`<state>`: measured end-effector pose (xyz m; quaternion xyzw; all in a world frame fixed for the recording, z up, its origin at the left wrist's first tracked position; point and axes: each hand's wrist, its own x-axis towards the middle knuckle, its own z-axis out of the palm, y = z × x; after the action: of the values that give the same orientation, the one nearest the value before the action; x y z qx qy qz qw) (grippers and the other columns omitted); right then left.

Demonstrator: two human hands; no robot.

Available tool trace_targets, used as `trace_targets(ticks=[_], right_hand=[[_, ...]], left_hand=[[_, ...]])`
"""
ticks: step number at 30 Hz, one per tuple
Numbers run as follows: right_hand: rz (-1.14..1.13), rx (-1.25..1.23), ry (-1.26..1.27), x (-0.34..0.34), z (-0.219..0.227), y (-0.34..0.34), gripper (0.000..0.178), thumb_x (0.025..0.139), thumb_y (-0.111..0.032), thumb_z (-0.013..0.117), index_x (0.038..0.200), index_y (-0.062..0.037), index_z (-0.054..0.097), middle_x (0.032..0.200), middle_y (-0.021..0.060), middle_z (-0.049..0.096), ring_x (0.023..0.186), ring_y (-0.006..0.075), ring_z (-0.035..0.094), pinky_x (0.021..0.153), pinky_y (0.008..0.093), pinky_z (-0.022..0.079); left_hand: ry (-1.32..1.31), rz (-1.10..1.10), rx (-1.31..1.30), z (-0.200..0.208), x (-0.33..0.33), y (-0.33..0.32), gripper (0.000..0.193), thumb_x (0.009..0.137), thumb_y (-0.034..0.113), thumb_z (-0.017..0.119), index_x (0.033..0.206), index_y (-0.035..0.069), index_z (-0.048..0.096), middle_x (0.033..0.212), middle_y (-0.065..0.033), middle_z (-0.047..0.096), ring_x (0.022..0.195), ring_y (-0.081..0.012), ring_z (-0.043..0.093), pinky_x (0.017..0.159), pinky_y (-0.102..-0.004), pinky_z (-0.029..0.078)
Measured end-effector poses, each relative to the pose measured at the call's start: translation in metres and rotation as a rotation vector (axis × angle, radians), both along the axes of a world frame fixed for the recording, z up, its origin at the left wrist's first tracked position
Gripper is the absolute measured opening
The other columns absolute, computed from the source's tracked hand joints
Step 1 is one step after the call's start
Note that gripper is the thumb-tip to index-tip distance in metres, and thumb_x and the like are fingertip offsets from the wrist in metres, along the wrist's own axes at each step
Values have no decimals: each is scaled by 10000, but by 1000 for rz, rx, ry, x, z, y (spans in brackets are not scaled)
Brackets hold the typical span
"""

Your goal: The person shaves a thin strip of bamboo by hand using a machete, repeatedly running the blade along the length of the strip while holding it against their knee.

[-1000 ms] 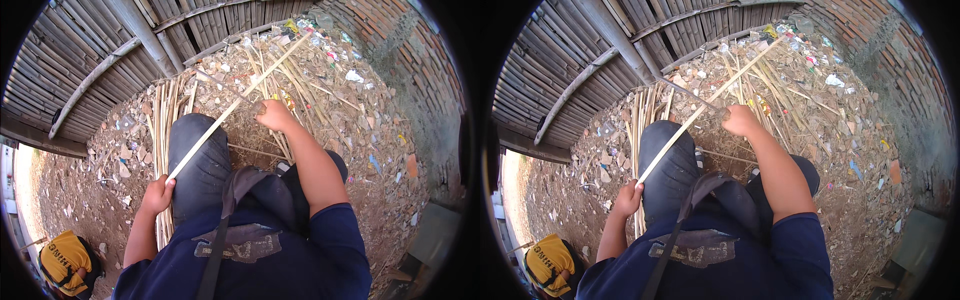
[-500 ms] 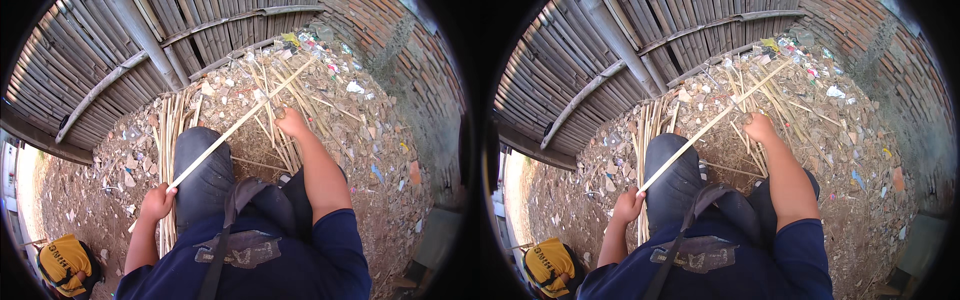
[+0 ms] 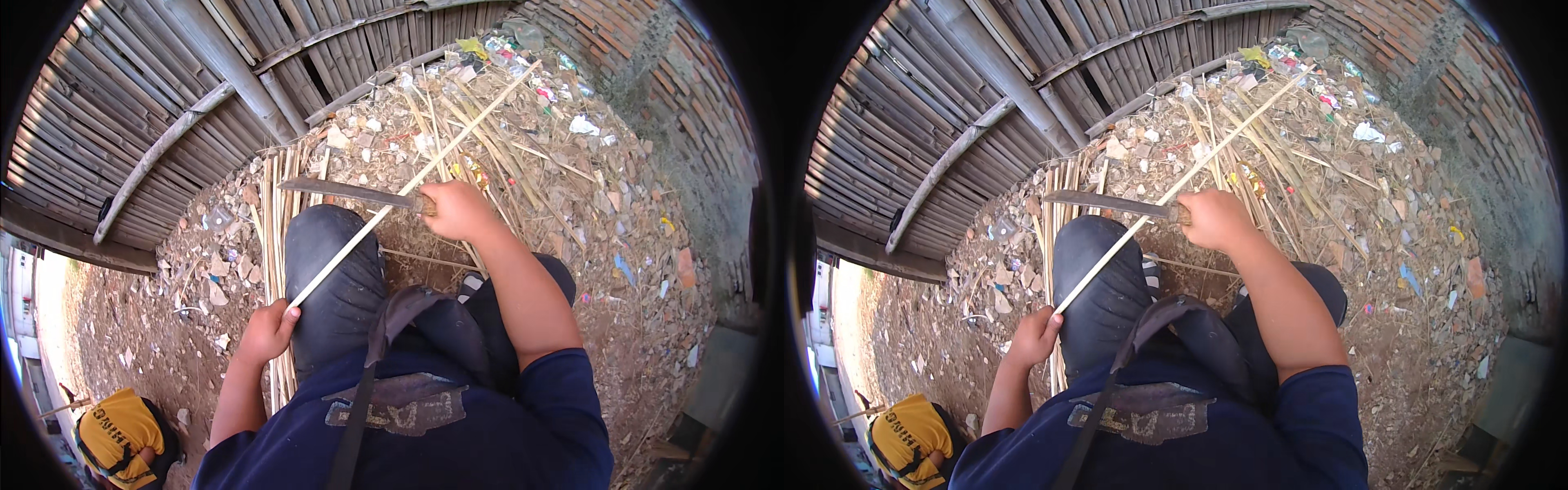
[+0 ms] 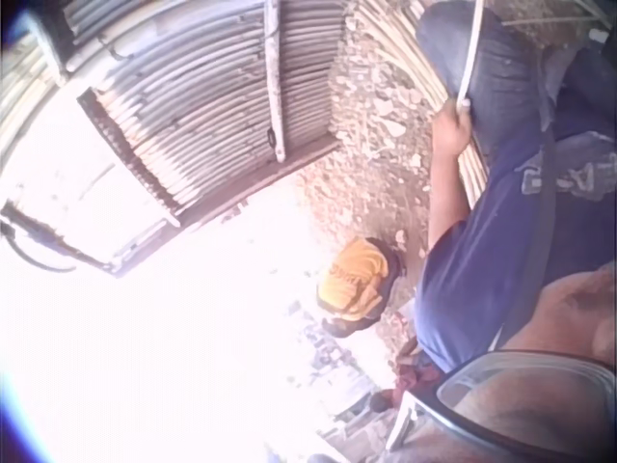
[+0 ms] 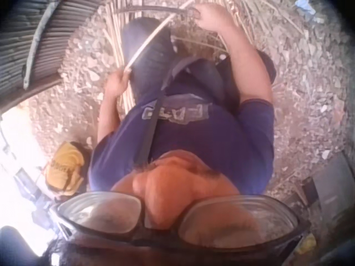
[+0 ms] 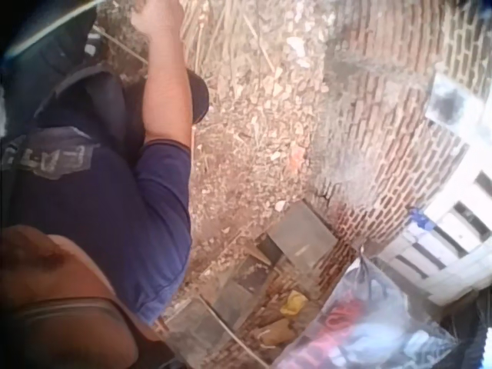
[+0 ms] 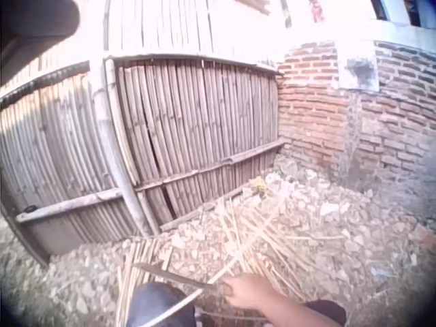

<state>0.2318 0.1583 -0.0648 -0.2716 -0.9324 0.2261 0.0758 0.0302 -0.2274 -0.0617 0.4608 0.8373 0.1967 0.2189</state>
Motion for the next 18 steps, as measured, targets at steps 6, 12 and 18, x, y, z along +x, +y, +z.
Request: trace_targets(ticks=[6,12,18], right_hand=[[14,-202,18,-3,-27,18,259,791,-255,774,974,-77,731,841,195,713,823,382,701,760,478,547],[-8,-89,-75,-9,0,2,247,787,-238,716,980,-82,718,866,195,723,847,396,705,768,476,563],[-234,-227,-71,6,-6,35,279,791,-232,709,1014,-63,723,891,208,723,868,400,701,787,479,557]], left_hand=[[-220,-25,-91,3,-13,7,531,1107,451,437,907,-18,585,777,-242,613,736,-385,598,715,-463,481],[-152,-13,-62,3,-15,6,539,1105,446,432,893,-22,594,740,-254,602,709,-440,588,690,-489,473],[-6,4,-102,7,-13,8,523,1091,440,448,861,-4,600,748,-268,638,744,-503,631,686,-548,489]])
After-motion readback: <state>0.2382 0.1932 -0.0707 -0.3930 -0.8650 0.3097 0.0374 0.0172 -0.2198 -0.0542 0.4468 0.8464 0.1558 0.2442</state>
